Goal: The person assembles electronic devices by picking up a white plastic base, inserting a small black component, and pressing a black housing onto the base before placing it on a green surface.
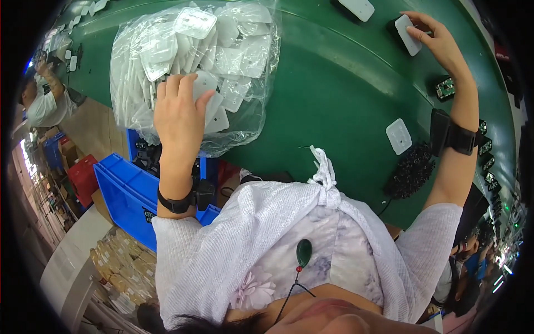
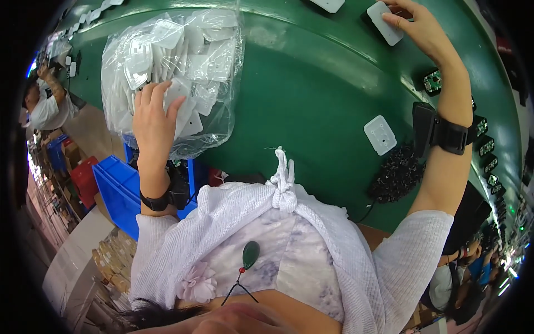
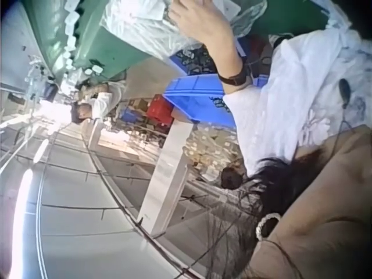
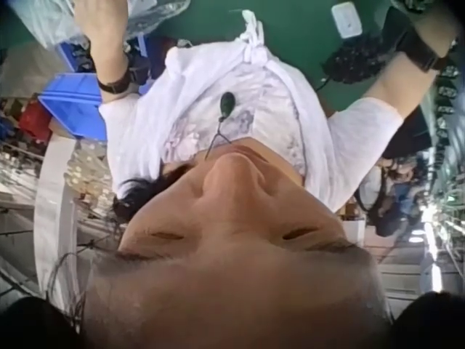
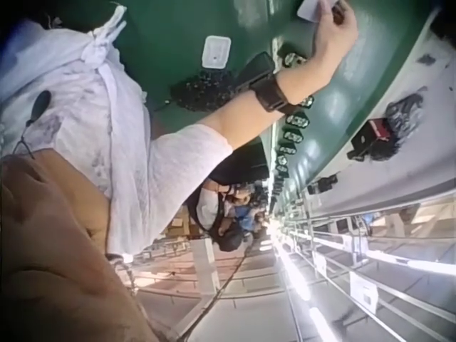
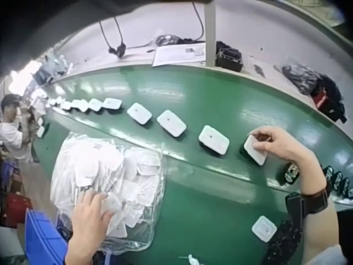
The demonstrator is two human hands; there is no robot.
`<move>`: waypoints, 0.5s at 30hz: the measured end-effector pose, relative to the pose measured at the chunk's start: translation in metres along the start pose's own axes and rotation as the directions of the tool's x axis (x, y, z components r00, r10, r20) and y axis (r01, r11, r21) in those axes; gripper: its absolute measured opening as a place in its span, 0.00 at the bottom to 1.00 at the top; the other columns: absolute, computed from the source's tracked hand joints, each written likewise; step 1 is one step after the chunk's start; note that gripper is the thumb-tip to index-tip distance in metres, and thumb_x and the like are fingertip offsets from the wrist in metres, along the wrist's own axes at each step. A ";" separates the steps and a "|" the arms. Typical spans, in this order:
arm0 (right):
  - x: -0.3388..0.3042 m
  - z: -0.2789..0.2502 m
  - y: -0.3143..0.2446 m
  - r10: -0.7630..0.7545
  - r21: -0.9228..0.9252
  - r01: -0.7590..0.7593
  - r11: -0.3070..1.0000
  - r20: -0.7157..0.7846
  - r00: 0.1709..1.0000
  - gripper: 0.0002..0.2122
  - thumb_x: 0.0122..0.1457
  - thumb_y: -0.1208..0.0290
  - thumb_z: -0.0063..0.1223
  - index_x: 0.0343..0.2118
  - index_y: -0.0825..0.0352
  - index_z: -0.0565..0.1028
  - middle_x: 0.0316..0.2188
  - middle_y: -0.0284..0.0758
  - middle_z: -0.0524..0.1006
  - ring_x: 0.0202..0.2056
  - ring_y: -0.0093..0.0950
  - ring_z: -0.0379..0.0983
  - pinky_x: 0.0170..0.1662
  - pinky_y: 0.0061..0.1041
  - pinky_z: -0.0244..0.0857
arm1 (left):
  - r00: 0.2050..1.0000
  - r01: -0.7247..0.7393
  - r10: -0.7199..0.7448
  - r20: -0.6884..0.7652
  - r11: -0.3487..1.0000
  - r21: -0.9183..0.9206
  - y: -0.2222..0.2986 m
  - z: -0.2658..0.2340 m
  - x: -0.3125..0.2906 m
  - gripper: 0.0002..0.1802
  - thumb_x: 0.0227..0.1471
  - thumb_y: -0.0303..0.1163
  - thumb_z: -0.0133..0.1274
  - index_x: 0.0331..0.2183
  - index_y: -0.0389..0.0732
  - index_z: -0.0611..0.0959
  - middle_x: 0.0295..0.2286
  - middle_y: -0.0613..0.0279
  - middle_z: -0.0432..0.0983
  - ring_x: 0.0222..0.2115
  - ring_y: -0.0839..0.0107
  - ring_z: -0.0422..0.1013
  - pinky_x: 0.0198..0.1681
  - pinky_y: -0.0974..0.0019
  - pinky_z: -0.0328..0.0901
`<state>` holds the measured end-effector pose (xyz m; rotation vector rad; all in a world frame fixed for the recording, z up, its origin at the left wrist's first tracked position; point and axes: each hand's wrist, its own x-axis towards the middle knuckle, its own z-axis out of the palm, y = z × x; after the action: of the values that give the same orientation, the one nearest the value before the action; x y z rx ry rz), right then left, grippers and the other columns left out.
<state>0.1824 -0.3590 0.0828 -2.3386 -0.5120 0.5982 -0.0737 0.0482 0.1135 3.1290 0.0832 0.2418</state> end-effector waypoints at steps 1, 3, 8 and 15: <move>-0.006 0.004 -0.004 -0.045 -0.047 0.040 0.998 -0.127 0.991 0.15 0.59 0.69 0.52 0.49 0.63 0.73 0.39 0.31 0.75 0.41 0.22 0.69 0.46 0.21 0.62 | 1.000 -0.021 0.021 -0.014 1.000 0.015 0.001 0.001 0.000 0.19 0.42 0.31 0.62 0.38 0.39 0.77 0.33 0.56 0.71 0.35 0.56 0.67 0.37 0.60 0.64; -0.022 0.010 -0.025 -0.089 -0.101 0.065 0.993 -0.252 0.964 0.14 0.59 0.70 0.52 0.48 0.63 0.74 0.37 0.30 0.76 0.39 0.21 0.69 0.44 0.20 0.63 | 0.999 -0.037 0.037 0.006 0.999 0.029 0.001 0.004 0.002 0.22 0.41 0.32 0.63 0.40 0.38 0.76 0.34 0.54 0.70 0.36 0.55 0.67 0.38 0.59 0.64; -0.090 0.023 -0.060 -0.141 -0.110 0.100 0.989 -0.480 0.866 0.11 0.56 0.72 0.55 0.42 0.67 0.75 0.30 0.30 0.74 0.31 0.20 0.68 0.36 0.19 0.63 | 0.996 -0.048 0.043 0.084 0.997 0.061 0.005 0.015 0.008 0.26 0.41 0.31 0.63 0.44 0.35 0.74 0.37 0.51 0.69 0.39 0.50 0.65 0.42 0.55 0.63; -0.184 0.061 -0.051 0.008 -0.119 -0.080 0.990 -0.514 0.858 0.08 0.53 0.77 0.57 0.37 0.67 0.77 0.29 0.30 0.75 0.29 0.20 0.68 0.32 0.19 0.62 | 0.973 0.127 -0.141 0.183 0.988 0.083 -0.011 0.018 0.008 0.20 0.51 0.28 0.50 0.48 0.39 0.73 0.34 0.50 0.75 0.36 0.53 0.70 0.40 0.56 0.65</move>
<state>-0.0109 -0.3845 0.1278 -2.5111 -0.2536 -0.0618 -0.0637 0.0598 0.0971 3.1789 0.3076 -0.0597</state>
